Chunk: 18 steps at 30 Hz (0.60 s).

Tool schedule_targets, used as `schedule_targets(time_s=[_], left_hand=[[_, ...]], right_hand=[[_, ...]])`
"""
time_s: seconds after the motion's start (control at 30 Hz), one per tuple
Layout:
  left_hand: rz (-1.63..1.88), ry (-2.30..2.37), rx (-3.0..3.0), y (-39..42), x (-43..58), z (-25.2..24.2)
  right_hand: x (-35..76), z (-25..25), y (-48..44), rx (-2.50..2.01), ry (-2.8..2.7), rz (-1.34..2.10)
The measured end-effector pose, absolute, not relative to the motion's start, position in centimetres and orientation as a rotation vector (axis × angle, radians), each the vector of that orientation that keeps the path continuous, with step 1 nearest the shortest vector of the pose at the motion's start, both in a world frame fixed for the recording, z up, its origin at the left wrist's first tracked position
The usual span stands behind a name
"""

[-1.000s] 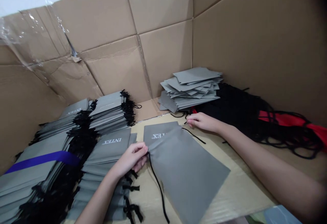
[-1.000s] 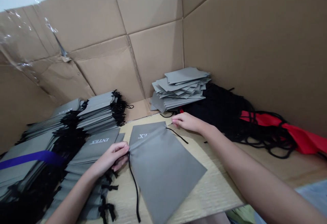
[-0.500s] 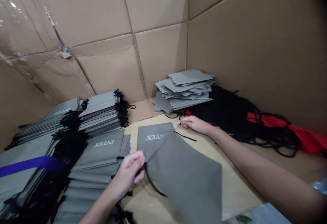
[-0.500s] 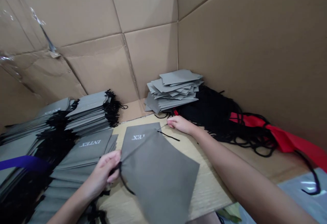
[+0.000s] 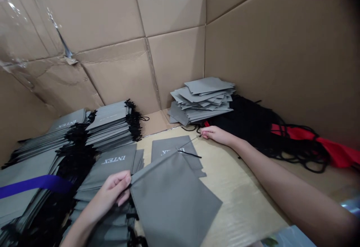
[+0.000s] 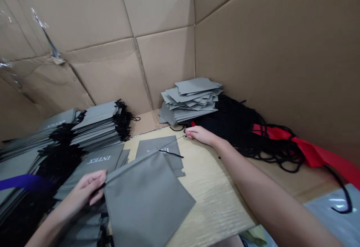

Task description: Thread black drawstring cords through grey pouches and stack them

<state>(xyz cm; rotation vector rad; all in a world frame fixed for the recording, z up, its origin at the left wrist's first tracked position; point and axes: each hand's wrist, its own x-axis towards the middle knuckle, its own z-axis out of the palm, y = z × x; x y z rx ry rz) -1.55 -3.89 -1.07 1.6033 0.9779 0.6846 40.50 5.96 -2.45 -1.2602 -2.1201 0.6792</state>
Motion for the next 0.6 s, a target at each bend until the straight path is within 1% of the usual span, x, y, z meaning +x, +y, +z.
schedule_targets(time_s=[0.17,0.3,0.6], left_hand=[[0.623,1.032,1.598,-3.4,-4.0,-1.1],[0.790,1.108,1.535,-3.5,-5.3,-1.1],[0.725,1.130,1.488,-2.9,-7.3,-1.1]], right_hand=[[40.8,-2.3,5.9,-1.267,-2.136,0.657],[41.0,-2.4,6.1,-1.296,-2.116,0.602],[42.3,-1.4,5.3,-1.362,-2.076,0.453]])
